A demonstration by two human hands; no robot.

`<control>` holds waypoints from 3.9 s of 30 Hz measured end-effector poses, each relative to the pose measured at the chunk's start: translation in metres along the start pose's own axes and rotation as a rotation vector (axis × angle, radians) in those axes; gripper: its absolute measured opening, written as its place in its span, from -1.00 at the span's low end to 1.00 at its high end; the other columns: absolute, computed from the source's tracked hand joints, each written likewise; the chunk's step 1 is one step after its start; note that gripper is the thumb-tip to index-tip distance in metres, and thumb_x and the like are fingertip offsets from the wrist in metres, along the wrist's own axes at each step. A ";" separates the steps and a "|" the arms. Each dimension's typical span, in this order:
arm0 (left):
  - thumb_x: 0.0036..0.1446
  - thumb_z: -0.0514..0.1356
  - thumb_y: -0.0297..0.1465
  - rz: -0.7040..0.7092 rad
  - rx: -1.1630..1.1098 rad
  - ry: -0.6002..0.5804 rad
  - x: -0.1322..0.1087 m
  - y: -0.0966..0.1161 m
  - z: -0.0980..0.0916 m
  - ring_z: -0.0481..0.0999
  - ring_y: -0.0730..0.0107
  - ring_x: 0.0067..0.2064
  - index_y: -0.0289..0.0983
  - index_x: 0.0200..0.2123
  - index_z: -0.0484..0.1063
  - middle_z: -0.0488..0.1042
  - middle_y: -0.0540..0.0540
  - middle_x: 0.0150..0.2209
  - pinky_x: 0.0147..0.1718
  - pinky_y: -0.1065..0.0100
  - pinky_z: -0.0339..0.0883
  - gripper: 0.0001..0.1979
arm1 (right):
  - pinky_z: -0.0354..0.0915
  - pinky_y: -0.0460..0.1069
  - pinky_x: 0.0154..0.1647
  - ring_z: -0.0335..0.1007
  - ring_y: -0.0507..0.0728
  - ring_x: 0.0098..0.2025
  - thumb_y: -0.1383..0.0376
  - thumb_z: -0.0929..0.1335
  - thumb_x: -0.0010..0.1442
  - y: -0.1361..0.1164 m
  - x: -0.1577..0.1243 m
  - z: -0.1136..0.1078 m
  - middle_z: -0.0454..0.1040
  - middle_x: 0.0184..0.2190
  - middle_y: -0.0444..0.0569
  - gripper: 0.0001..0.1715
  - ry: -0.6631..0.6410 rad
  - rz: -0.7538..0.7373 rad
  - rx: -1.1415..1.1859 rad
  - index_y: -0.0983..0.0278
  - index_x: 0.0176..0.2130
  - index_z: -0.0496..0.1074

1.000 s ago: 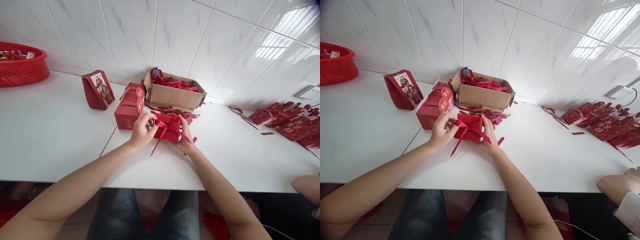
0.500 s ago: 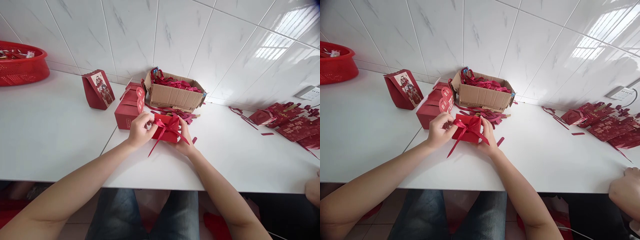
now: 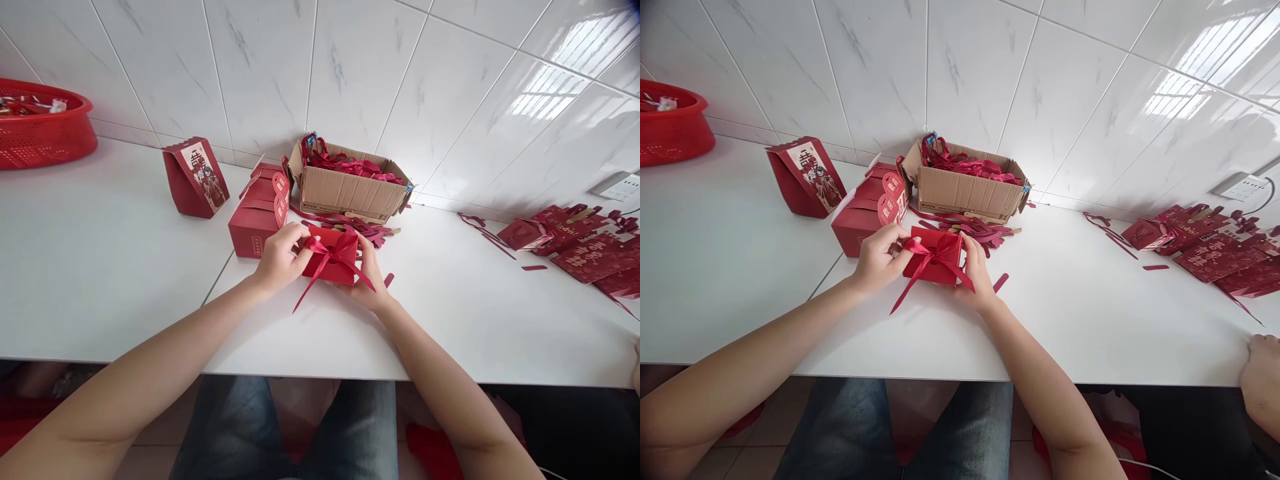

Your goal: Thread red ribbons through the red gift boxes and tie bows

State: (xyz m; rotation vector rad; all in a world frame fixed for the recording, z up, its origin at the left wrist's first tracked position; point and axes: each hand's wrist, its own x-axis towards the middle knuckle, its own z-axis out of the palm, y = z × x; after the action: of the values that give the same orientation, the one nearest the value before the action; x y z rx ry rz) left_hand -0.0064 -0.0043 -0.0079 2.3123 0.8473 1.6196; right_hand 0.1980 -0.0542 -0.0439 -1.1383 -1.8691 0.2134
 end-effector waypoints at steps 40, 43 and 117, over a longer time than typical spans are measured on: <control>0.22 0.13 -0.37 0.026 -0.076 -0.071 -0.007 -0.004 0.007 0.45 0.44 -0.27 -0.24 -0.20 0.29 0.38 -0.07 -0.23 -0.38 0.42 0.43 -0.90 | 0.30 0.30 0.17 0.18 0.36 0.20 0.12 0.58 -0.31 0.087 -0.009 -0.100 -0.26 0.26 0.32 0.39 0.907 1.025 -0.198 0.24 0.28 -0.18; 0.21 0.13 -0.37 0.048 -0.047 -0.071 -0.006 -0.005 0.005 0.44 0.45 -0.29 -0.24 -0.17 0.29 0.38 -0.08 -0.19 -0.43 0.43 0.39 -0.87 | 0.40 0.23 0.04 0.23 0.27 0.13 0.25 0.52 -0.17 0.085 -0.003 -0.092 -0.16 0.19 0.28 0.07 1.006 0.821 -0.283 0.23 0.16 -0.09; 0.14 0.17 -0.06 -0.403 -0.314 -0.088 0.002 -0.019 0.004 0.40 0.09 0.17 -0.26 -0.02 0.41 0.42 -0.25 0.10 0.13 0.10 0.31 -0.53 | 0.42 0.06 -0.31 0.35 0.06 -0.32 0.18 0.40 0.17 -0.002 0.002 0.005 0.32 -0.14 -0.03 -0.62 0.099 0.031 0.198 0.06 0.00 0.35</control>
State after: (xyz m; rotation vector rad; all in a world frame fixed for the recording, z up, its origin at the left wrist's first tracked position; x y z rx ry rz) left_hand -0.0085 0.0132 -0.0170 1.8423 0.8944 1.3551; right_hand 0.1928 -0.0519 -0.0444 -1.0235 -1.7037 0.3454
